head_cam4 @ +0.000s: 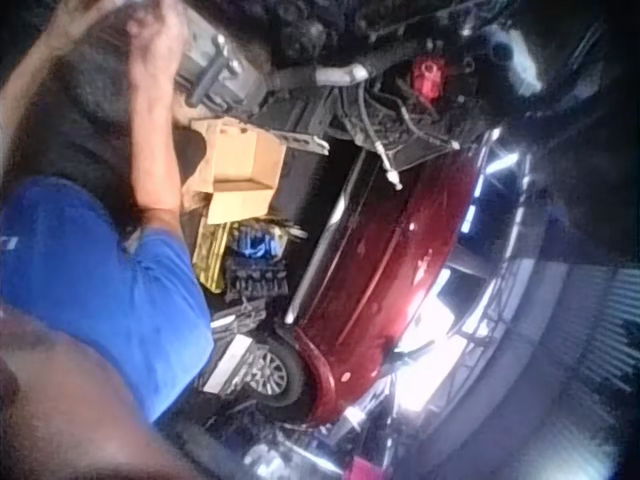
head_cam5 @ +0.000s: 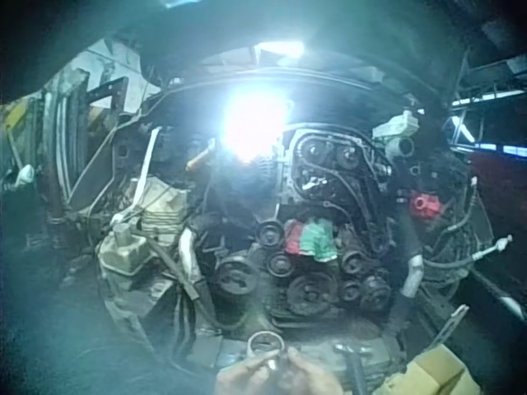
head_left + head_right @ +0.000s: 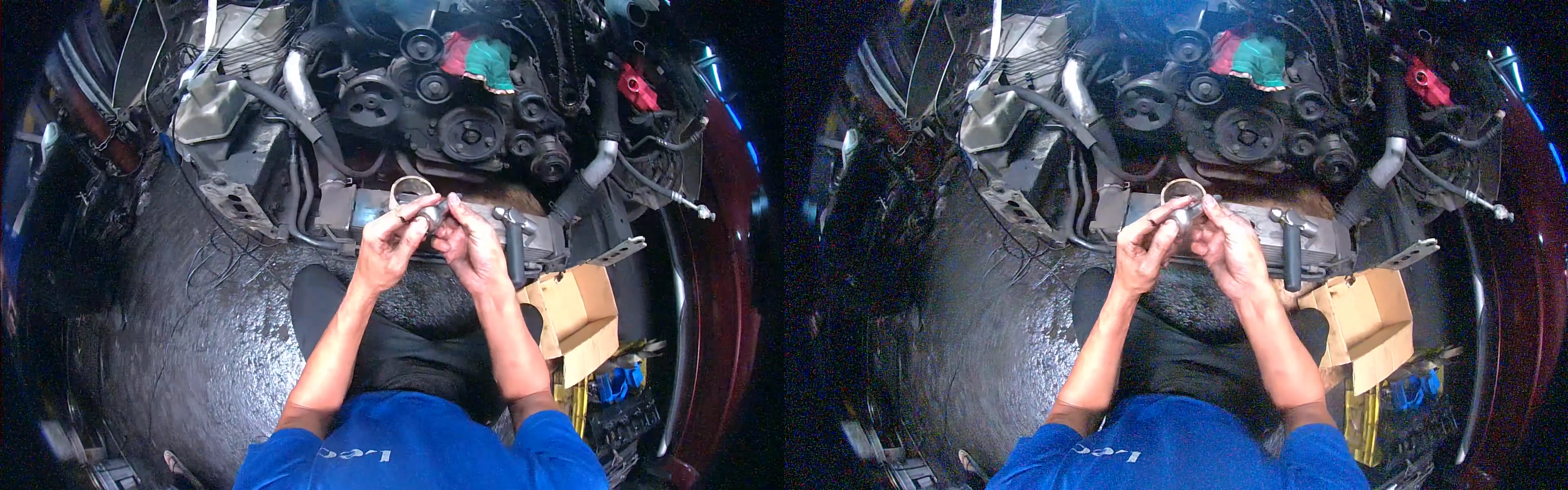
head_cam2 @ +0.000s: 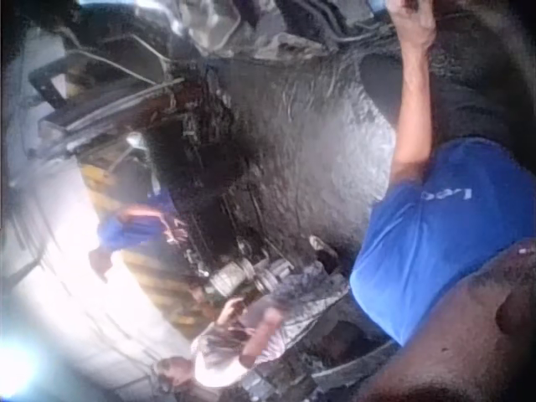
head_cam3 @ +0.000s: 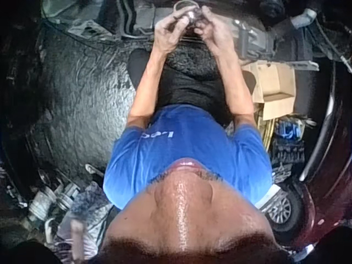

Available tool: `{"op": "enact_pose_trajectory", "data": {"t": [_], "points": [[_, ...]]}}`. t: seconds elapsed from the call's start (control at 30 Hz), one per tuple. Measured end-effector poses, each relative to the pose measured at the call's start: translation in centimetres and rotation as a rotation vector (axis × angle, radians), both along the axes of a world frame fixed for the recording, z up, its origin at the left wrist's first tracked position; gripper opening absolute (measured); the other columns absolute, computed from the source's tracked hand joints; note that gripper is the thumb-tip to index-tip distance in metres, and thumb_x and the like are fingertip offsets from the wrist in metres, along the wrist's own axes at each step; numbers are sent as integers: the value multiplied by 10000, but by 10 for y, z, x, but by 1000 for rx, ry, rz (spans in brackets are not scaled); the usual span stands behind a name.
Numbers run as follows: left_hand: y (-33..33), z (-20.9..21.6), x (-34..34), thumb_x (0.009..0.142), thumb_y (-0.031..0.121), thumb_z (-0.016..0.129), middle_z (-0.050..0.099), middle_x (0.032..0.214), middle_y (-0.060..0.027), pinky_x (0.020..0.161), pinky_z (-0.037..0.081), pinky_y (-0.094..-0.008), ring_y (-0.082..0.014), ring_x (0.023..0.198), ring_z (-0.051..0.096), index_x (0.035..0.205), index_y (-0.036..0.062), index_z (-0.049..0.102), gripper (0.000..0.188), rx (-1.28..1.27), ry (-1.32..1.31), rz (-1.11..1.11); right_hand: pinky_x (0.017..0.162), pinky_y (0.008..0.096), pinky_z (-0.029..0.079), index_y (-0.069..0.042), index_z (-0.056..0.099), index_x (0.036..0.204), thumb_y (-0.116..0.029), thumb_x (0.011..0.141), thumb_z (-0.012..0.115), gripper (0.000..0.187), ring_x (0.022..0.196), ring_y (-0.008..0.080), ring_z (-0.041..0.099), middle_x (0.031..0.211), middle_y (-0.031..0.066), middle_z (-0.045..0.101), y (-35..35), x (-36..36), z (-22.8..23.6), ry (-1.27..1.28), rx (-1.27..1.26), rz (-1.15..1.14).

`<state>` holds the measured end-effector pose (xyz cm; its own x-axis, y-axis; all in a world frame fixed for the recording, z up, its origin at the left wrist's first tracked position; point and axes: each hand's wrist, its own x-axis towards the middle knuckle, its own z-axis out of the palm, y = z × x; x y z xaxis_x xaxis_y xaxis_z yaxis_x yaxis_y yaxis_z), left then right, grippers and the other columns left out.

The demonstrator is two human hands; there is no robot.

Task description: The person wipes the upper engine block with a cloth and kemudian handles a small mechanical part with their hands to disassemble it.

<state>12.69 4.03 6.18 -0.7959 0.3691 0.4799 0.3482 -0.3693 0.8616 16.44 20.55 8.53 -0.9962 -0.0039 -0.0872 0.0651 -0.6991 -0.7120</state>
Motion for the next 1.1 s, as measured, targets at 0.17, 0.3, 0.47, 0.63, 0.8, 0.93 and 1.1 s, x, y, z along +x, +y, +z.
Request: {"op": "enact_pose_trajectory", "data": {"t": [0.17, 0.3, 0.47, 0.63, 0.8, 0.93, 1.1], "points": [[15, 0, 5, 991, 97, 659, 724, 1015, -113, 790, 563, -305, -171, 917, 703, 1360, 62, 658, 371, -96, 183, 210, 751, 296, 499, -117, 650, 1129, -372, 1057, 590, 271, 920, 111, 646, 1063, 10, 692, -8, 0, 2, -15, 148, -148], [34, 6, 12, 950, 58, 687, 727, 1156, -172, 776, 604, -346, -253, 928, 748, 1262, 10, 666, 316, -199, 331, 557, 939, 303, 480, -38, 628, 1273, -388, 1089, 522, 410, 1067, 126, 608, 1158, 47, 664, -31, 10, -1, 154, 413, -246], [28, 32, 20, 881, 63, 677, 678, 1149, -176, 964, 511, -471, -389, 1064, 631, 1201, -1, 653, 328, -386, 550, 533, 893, 286, 512, -12, 624, 1247, -248, 1072, 573, 298, 1022, 148, 637, 1112, 84, 676, -31, 7, 4, 113, 336, -358], [-63, 59, -19, 871, 84, 740, 736, 1052, -111, 890, 522, -424, -320, 957, 671, 1044, 55, 711, 178, -444, 746, 728, 638, 255, 417, -30, 625, 1127, -205, 1021, 637, 205, 678, 81, 501, 777, -20, 524, 6, -1, 43, 207, 467, -430], [-175, 60, -103, 1039, 267, 582, 713, 1095, -176, 927, 500, -467, -362, 1038, 652, 1071, 7, 727, 300, -822, 611, 1273, 580, 231, 409, -36, 652, 1001, -261, 961, 719, 238, 637, 39, 485, 776, -47, 566, 66, -33, 120, 264, 1066, -655], [-206, 30, -126, 1104, 386, 423, 667, 1211, -207, 1021, 454, -457, -396, 1142, 592, 1155, -44, 684, 506, -1110, 288, 1167, 705, 270, 486, 11, 711, 1139, -299, 935, 706, 370, 752, 87, 577, 863, 4, 675, 101, -93, 179, 357, 1224, -700], [-209, 10, -131, 1103, 399, 416, 672, 1197, -190, 1020, 445, -459, -379, 1149, 585, 1145, -38, 695, 520, -1070, 398, 1198, 497, 215, 349, -80, 708, 998, -224, 970, 664, 154, 548, 20, 438, 705, -80, 518, 117, -172, 215, 436, 1422, -756]]}}
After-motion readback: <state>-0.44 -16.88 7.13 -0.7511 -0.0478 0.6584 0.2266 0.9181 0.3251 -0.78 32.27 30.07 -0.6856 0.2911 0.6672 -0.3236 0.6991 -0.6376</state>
